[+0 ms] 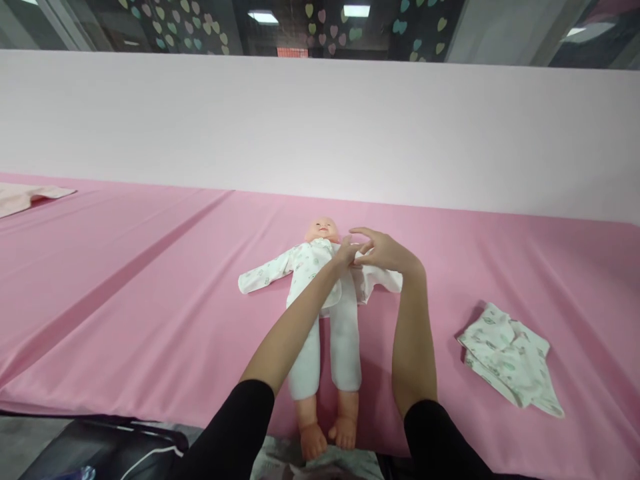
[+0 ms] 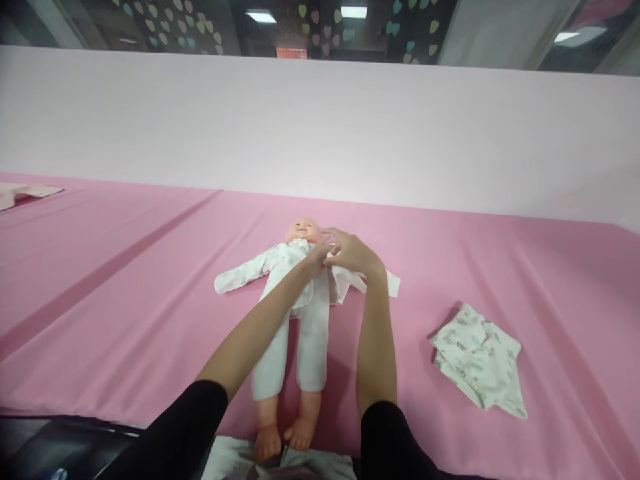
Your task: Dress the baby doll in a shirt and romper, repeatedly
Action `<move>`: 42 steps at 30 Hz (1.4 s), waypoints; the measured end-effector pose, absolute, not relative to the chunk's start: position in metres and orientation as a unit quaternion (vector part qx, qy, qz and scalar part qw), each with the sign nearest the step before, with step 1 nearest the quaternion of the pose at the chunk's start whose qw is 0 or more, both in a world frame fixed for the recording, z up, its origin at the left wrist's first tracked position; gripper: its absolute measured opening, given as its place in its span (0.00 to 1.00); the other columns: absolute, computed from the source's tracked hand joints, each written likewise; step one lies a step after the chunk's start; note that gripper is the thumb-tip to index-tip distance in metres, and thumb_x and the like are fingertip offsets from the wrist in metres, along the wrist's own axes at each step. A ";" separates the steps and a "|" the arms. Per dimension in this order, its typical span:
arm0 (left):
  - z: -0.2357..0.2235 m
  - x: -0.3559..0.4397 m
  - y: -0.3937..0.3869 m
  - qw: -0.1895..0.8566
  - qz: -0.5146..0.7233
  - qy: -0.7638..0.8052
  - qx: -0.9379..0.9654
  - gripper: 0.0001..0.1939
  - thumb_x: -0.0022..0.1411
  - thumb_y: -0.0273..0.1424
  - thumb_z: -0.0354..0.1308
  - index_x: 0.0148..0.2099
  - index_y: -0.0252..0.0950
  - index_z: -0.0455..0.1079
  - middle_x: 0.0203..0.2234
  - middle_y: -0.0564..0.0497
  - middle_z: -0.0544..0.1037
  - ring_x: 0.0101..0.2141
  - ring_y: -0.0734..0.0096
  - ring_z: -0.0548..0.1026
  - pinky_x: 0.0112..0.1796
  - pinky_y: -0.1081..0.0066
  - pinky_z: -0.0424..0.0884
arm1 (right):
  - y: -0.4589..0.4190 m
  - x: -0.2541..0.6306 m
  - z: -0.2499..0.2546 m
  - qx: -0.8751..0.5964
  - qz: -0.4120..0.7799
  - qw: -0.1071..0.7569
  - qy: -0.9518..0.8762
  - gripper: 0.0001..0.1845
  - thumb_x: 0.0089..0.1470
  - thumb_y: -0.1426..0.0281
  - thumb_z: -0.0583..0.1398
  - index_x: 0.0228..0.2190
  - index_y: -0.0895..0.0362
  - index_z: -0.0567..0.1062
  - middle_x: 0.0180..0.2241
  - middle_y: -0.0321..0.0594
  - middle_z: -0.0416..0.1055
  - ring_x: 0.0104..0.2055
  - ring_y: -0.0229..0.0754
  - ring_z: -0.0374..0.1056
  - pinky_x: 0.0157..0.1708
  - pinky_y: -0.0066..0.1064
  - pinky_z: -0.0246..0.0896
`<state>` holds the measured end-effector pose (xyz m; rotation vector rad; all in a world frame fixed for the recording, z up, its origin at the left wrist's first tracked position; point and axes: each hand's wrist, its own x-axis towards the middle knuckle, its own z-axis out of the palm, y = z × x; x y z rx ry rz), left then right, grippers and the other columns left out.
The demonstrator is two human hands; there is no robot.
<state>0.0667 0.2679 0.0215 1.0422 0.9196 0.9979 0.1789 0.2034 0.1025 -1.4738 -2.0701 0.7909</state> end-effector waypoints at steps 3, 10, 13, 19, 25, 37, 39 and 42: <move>0.030 0.037 0.268 0.545 0.421 0.420 0.591 0.32 0.45 0.21 0.56 0.54 0.33 0.57 0.18 0.61 0.64 0.20 0.79 0.63 0.25 0.77 0.62 | 0.196 0.165 0.095 -0.494 0.351 0.188 -0.773 0.40 0.45 0.69 0.62 0.58 0.47 0.55 0.33 0.37 0.71 0.28 0.36 0.67 0.27 0.26 0.63; 0.043 -0.022 0.267 0.190 0.387 0.526 0.733 0.28 0.47 0.24 0.56 0.53 0.38 0.62 0.34 0.53 0.75 0.22 0.75 0.69 0.32 0.72 0.66 | 0.173 0.188 0.068 -0.458 0.477 0.126 -0.739 0.35 0.50 0.62 0.61 0.58 0.49 0.56 0.33 0.37 0.73 0.25 0.34 0.69 0.29 0.27 0.67; 0.037 -0.024 0.258 0.170 0.381 0.537 0.733 0.24 0.50 0.29 0.58 0.52 0.39 0.63 0.33 0.54 0.75 0.24 0.74 0.71 0.33 0.72 0.67 | 0.174 0.197 0.055 -0.527 0.422 0.188 -0.713 0.27 0.52 0.59 0.58 0.53 0.53 0.64 0.29 0.39 0.74 0.24 0.35 0.69 0.26 0.27 0.66; 0.014 -0.015 0.235 0.090 0.372 0.558 0.737 0.10 0.58 0.35 0.53 0.42 0.38 0.69 0.28 0.52 0.72 0.32 0.68 0.72 0.32 0.71 0.66 | 0.189 0.177 0.035 -0.546 0.381 0.262 -0.699 0.16 0.55 0.60 0.54 0.41 0.56 0.70 0.27 0.37 0.73 0.22 0.35 0.67 0.25 0.26 0.62; 0.000 -0.017 0.202 -0.027 0.388 0.514 0.765 0.14 0.63 0.36 0.47 0.46 0.39 0.69 0.45 0.45 0.68 0.45 0.60 0.67 0.46 0.61 0.63 | 0.207 0.135 0.030 -0.619 0.173 0.295 -0.707 0.17 0.58 0.59 0.50 0.29 0.55 0.72 0.25 0.35 0.72 0.29 0.37 0.67 0.30 0.27 0.55; -0.031 -0.045 0.158 0.145 0.352 0.549 0.744 0.36 0.60 0.48 0.48 0.64 0.35 0.45 0.64 0.38 0.43 0.63 0.51 0.42 0.56 0.50 0.53 | 0.234 0.101 0.023 -0.620 0.089 0.286 -0.725 0.07 0.54 0.71 0.52 0.30 0.56 0.70 0.24 0.37 0.70 0.30 0.39 0.66 0.32 0.28 0.54; -0.032 -0.044 0.166 0.136 0.364 0.529 0.754 0.35 0.59 0.48 0.50 0.63 0.35 0.49 0.63 0.39 0.46 0.63 0.52 0.42 0.58 0.50 0.50 | 0.239 0.098 0.024 -0.600 0.131 0.345 -0.710 0.08 0.54 0.71 0.51 0.30 0.57 0.70 0.22 0.34 0.69 0.28 0.36 0.66 0.33 0.26 0.56; -0.035 -0.045 0.178 0.135 0.378 0.502 0.766 0.34 0.58 0.47 0.52 0.62 0.35 0.52 0.63 0.40 0.50 0.63 0.52 0.43 0.58 0.50 0.49 | 0.240 0.090 0.022 -0.574 0.182 0.406 -0.687 0.09 0.53 0.71 0.52 0.35 0.57 0.70 0.25 0.34 0.71 0.28 0.35 0.67 0.34 0.25 0.59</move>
